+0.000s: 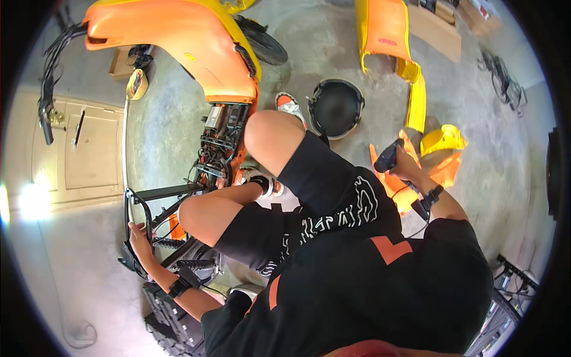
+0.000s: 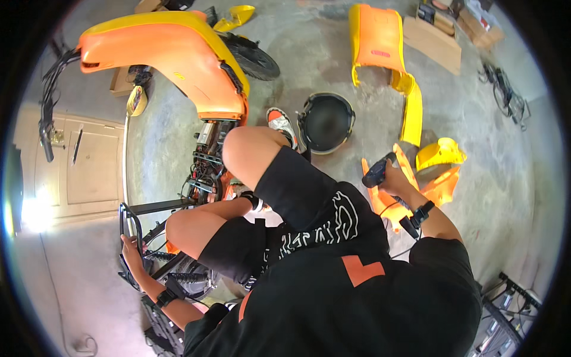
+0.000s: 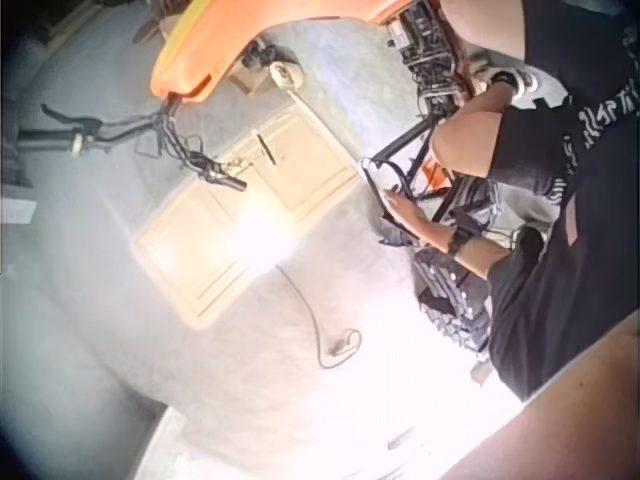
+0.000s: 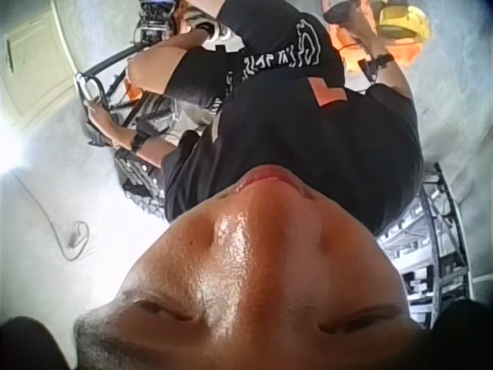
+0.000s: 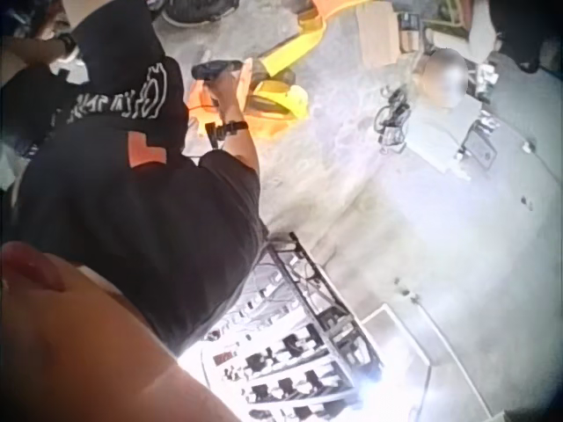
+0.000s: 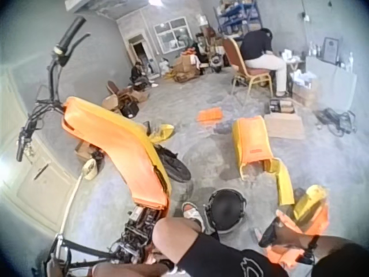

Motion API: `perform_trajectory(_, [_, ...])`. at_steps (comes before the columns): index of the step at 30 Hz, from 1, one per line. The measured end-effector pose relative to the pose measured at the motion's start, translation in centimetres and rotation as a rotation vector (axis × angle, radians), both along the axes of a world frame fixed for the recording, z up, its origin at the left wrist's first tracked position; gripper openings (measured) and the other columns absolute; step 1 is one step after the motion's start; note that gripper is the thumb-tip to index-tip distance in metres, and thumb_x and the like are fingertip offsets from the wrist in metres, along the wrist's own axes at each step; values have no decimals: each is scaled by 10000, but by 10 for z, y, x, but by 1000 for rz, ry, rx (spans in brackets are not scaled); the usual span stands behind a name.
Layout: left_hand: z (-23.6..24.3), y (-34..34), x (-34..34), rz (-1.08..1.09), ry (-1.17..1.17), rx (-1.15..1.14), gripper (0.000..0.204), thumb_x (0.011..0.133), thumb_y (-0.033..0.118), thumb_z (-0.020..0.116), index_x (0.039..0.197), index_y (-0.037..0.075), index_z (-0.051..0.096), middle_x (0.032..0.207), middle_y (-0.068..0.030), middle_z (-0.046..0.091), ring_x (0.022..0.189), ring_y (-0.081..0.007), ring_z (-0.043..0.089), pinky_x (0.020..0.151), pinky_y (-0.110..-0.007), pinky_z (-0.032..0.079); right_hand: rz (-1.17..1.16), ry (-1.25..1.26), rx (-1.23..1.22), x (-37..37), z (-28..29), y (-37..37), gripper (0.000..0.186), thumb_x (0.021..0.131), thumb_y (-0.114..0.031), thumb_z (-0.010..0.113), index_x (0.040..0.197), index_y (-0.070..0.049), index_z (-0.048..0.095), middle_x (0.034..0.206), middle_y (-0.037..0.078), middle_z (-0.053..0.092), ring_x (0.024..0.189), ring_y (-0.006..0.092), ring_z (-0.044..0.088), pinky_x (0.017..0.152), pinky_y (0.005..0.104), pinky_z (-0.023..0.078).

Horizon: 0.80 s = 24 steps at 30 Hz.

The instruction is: The recorder uses an electric drill and hand tools to disassemble or repair the orange plastic body panels of a motorcycle or scooter.

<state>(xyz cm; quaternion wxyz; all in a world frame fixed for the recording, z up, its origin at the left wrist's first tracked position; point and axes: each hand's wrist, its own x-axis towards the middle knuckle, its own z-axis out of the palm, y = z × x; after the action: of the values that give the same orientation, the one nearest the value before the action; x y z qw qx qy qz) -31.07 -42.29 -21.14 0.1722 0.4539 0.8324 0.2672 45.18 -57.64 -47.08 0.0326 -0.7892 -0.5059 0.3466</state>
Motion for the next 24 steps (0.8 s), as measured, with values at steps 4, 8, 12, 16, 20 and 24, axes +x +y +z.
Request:
perform_trajectory(4, [-7, 10, 40, -26, 503, -237, 843, 939, 700, 259, 888, -7, 715, 697, -139, 684, 639, -294, 657, 659, -401, 499, 6, -119, -92, 2, -62, 1, 1127, 622, -118, 789, 1497, 35, 95, 936, 248, 666, 876, 399, 662, 756, 462, 533])
perform_trajectory(8, [-9, 13, 77, 141, 795, -159, 846, 888, 749, 292, 1030, 37, 726, 908, -206, 703, 885, -390, 657, 759, -487, 483, -110, -156, -97, 7, -109, 24, 1143, 669, -127, 791, 1514, -8, 30, 1059, 265, 612, 917, 410, 650, 775, 472, 538])
perform_trajectory(12, [-7, 17, 80, 134, 766, -243, 857, 884, 753, 300, 1019, 22, 727, 903, -231, 696, 868, -420, 645, 774, -512, 476, -234, -104, -85, 23, -142, 43, 1089, 731, -154, 768, 1515, -12, 24, 1163, 268, 558, 971, 399, 643, 805, 468, 540])
perform_trajectory(16, [-10, 16, 71, 183, 825, -180, 863, 876, 761, 299, 1050, 28, 721, 936, -234, 696, 911, -430, 638, 808, -517, 467, -242, -62, -66, 39, -169, 57, 1128, 736, -206, 791, 1520, -35, -1, 1184, 257, 557, 1019, 402, 629, 851, 452, 533])
perform_trajectory(20, [-10, 19, 64, 230, 789, -224, 885, 874, 762, 303, 1036, -7, 712, 932, -246, 689, 919, -412, 636, 809, -515, 457, -270, -61, -69, 49, -195, 67, 1159, 736, -181, 800, 1519, -50, -45, 1242, 259, 533, 1083, 382, 610, 906, 436, 517])
perform_trajectory(24, [-9, 19, 60, 165, 719, -162, 895, 883, 746, 327, 746, -69, 669, 634, -207, 595, 645, -351, 547, 650, -521, 391, -322, -12, 3, 54, -214, 64, 1130, 761, -124, 753, 1528, -96, -77, 1249, 227, 523, 1118, 389, 573, 941, 452, 479])
